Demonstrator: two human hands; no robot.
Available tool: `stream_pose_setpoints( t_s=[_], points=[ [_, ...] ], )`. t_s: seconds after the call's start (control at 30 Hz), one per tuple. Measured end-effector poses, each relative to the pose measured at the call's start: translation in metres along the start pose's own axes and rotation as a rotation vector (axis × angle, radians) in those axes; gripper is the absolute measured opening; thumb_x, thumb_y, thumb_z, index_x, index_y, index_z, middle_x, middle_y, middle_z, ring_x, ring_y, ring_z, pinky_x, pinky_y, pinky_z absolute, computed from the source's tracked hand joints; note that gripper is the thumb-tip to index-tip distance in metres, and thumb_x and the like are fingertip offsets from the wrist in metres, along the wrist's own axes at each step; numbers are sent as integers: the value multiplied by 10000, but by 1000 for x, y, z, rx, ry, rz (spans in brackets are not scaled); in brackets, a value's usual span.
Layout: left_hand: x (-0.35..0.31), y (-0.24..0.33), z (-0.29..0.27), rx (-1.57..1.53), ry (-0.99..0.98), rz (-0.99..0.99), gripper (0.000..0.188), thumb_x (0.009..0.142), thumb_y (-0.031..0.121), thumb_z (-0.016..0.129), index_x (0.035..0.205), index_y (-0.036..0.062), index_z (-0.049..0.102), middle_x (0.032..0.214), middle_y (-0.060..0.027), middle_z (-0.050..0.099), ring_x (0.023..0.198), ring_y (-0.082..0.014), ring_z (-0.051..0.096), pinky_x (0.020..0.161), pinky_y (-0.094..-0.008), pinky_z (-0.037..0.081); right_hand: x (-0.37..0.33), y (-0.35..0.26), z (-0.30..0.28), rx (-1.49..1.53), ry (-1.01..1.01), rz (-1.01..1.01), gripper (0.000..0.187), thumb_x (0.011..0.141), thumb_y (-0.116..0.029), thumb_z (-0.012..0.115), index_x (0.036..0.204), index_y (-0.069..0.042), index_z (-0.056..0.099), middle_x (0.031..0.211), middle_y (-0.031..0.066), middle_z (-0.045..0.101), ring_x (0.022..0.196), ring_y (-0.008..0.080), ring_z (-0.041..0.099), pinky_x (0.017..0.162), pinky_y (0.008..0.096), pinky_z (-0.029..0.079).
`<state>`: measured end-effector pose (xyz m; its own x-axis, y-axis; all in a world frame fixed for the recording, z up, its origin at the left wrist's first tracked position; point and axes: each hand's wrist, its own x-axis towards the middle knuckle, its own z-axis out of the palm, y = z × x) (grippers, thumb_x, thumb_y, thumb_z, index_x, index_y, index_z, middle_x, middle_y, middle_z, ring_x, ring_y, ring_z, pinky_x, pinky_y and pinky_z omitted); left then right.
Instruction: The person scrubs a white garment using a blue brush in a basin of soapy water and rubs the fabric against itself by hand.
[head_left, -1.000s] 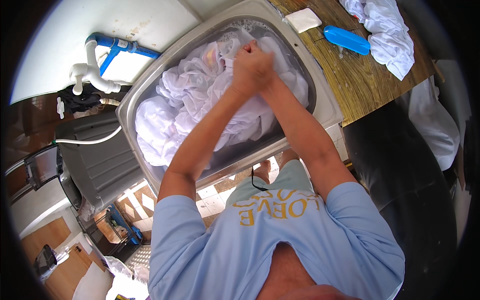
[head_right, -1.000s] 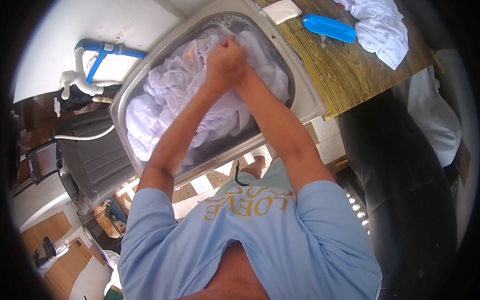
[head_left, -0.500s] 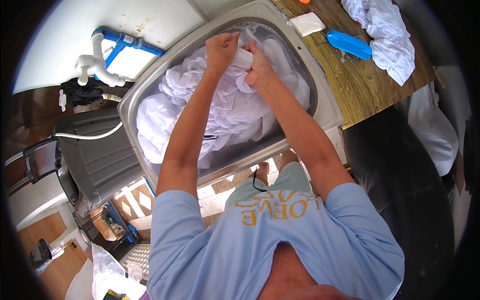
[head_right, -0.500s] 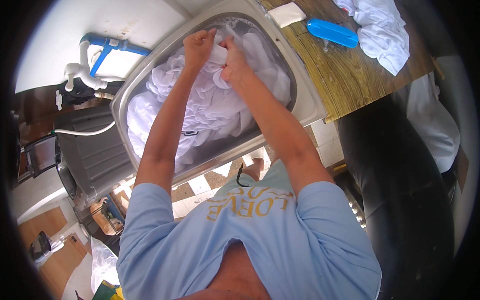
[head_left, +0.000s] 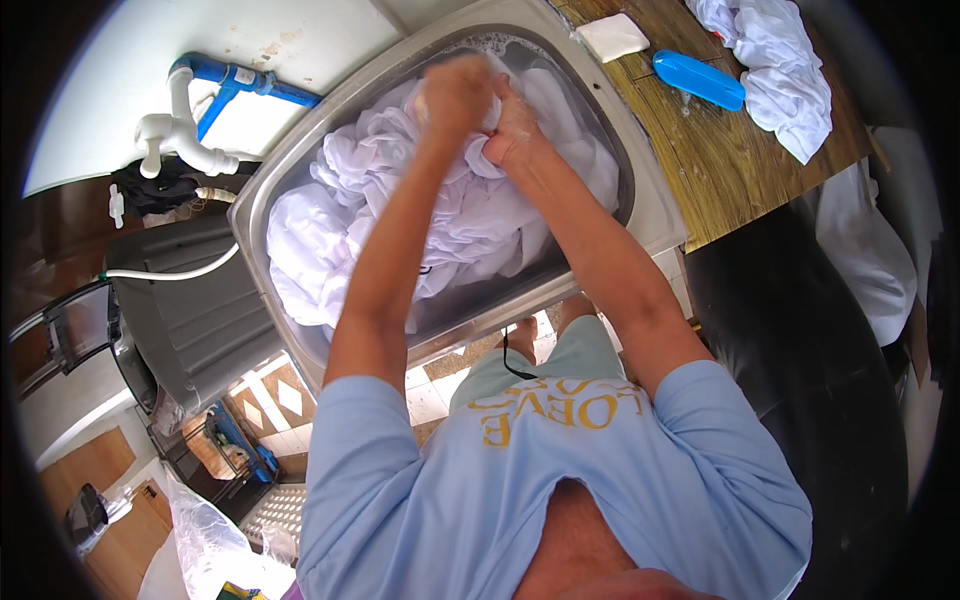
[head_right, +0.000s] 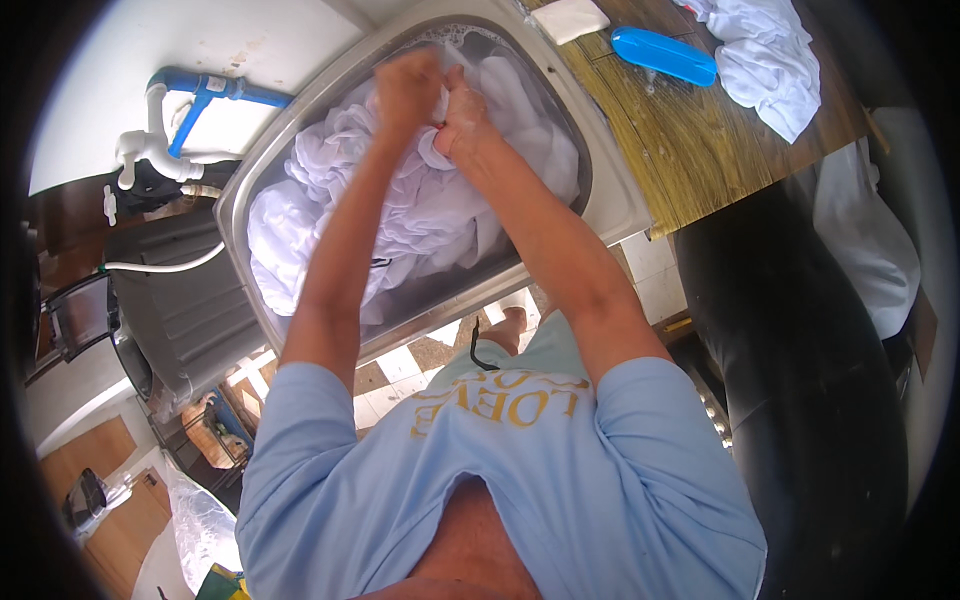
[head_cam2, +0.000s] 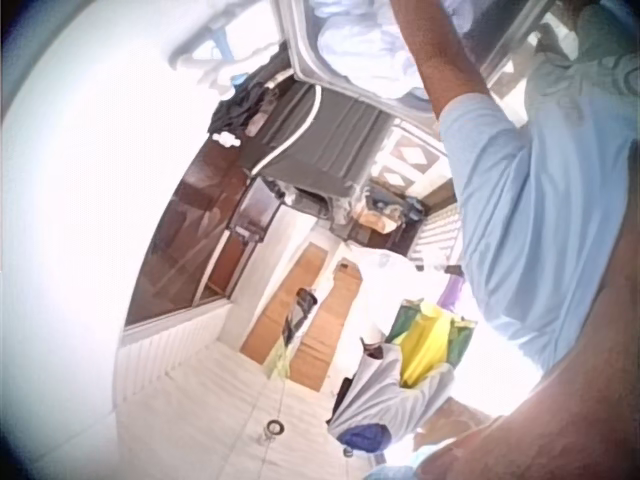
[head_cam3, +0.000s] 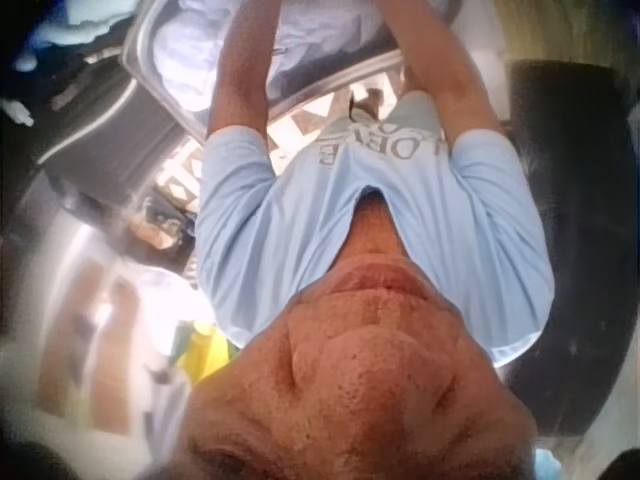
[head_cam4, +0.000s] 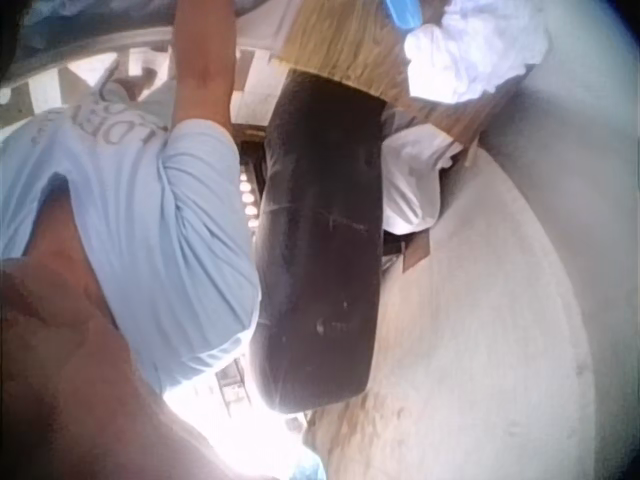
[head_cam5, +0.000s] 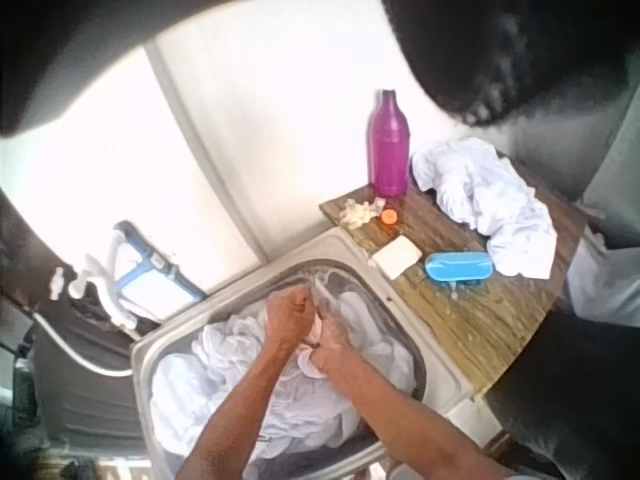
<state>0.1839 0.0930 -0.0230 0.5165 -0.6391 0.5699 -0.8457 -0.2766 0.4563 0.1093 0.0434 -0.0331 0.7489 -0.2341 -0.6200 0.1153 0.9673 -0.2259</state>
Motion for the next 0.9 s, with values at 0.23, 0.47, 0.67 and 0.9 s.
stream_pose_setpoints(
  t_s=[0.23, 0.47, 0.67, 0.9],
  points=[
    [1, 33, 12, -165, 1, 150, 48, 735, 104, 634, 764, 68, 646, 681, -158, 604, 643, -324, 599, 611, -352, 470, 54, -15, -50, 232, -816, 28, 373, 939, -483, 429, 1023, -140, 548, 1006, 63, 600, 977, 228, 547, 843, 371, 456],
    [-1, 23, 3, -36, 118, 134, 90, 771, 103, 609, 701, 50, 626, 584, -148, 561, 518, -317, 545, 513, -352, 431, 9, -3, -18, 132, -295, -33, 344, 948, -425, 418, 943, -112, 559, 875, 20, 593, 775, 226, 575, 690, 386, 496],
    [4, -11, -2, -113, 43, -47, 70, 775, 106, 607, 710, 83, 617, 655, -145, 594, 593, -322, 582, 532, -351, 439, 17, 4, -9, -48, 22, -63, 423, 946, -466, 407, 1067, -91, 560, 1019, 55, 593, 942, 201, 568, 792, 379, 486],
    [-6, 33, 20, -160, 145, 282, 156, 792, 105, 635, 659, 30, 603, 571, -151, 535, 491, -267, 510, 499, -317, 405, 56, -13, -58, 186, -742, -50, 367, 955, -435, 419, 1043, -103, 547, 980, 70, 589, 891, 208, 583, 760, 365, 497]
  ],
)
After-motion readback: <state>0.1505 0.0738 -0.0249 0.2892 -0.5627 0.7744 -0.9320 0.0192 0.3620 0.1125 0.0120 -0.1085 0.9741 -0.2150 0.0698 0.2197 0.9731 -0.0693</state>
